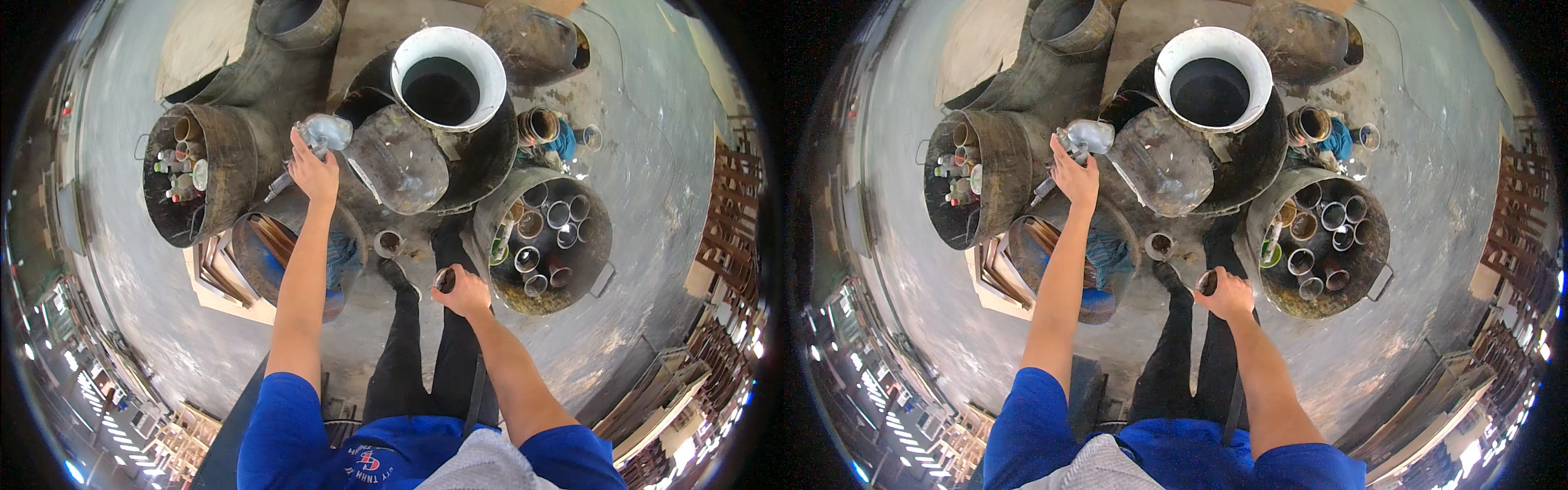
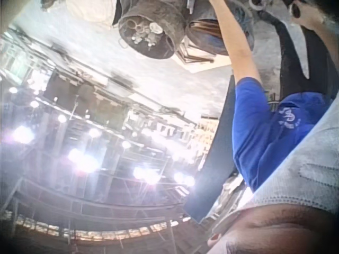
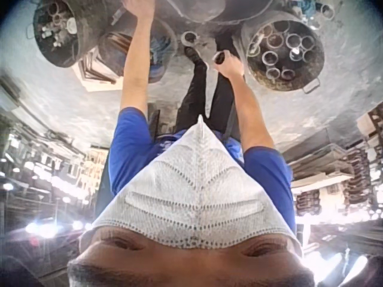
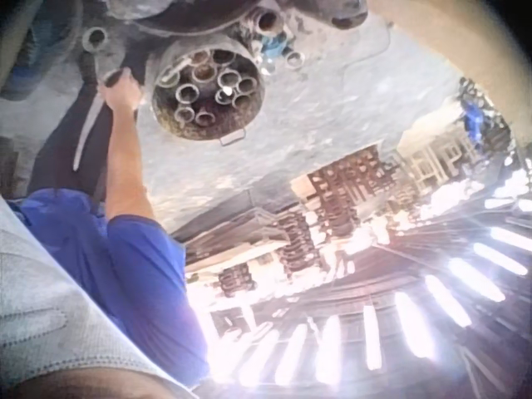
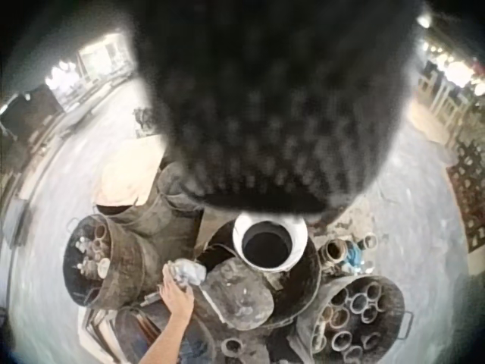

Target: The person moves a pallet jack through a workshop, then picks up a spray gun and a small container. They walk to a paint station and pour liquid from the container into the spray gun's reservoir. The person does not spray any objects in the clip.

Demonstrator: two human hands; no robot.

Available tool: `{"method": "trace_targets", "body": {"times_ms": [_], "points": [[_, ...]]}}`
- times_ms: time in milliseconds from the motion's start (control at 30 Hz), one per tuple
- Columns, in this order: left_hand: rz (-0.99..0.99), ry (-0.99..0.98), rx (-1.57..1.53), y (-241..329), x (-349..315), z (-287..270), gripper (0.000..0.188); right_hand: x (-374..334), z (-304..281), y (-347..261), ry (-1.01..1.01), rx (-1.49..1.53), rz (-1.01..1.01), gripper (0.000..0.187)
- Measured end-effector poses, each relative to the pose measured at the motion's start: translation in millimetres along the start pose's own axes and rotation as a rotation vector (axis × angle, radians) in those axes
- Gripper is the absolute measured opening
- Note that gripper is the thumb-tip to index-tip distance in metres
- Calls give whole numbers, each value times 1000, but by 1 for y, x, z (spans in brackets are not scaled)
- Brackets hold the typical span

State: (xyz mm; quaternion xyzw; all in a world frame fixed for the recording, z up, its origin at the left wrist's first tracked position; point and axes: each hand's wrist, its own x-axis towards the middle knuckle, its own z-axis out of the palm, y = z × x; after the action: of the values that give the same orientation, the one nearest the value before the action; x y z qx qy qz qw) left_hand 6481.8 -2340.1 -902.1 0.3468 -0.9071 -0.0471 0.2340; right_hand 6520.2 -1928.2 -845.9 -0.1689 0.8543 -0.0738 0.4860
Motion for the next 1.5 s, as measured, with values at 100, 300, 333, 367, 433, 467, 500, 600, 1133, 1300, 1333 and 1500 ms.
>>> {"method": "trace_targets", "body": {"times_ms": [100,300,333,367,433,467,500,600,1133,1300,1333,1500], "points": [[-14,0,-8,2,-1,1,109,1,-1,1,23,-10,1,78],[-10,6,-2,1,-7,5,108,1,-3,6,7,21,13,77],[-22,1,-1,1,-7,5,108,1,-3,6,13,15,13,77],[-25,-3,8,1,-7,6,107,1,-5,7,7,28,9,77],[-36,-16,-9,1,-7,7,107,0,-8,7,-9,39,19,78],[-68,-40,-19,0,-6,7,107,0,-9,7,-14,37,23,78],[-68,-45,-27,-1,-7,8,107,0,-10,7,-26,39,31,78],[-38,-62,-5,-3,-7,8,111,-1,-11,7,-41,41,32,77],[0,-27,-13,-4,-6,10,106,3,-3,12,2,51,8,75],[7,-38,-38,-6,-5,10,106,4,-1,5,5,31,-3,74],[29,-21,-37,-6,-5,9,106,5,-2,4,5,22,-4,74],[12,-74,-19,-6,-2,7,106,4,-4,3,-24,21,-3,80]]}}
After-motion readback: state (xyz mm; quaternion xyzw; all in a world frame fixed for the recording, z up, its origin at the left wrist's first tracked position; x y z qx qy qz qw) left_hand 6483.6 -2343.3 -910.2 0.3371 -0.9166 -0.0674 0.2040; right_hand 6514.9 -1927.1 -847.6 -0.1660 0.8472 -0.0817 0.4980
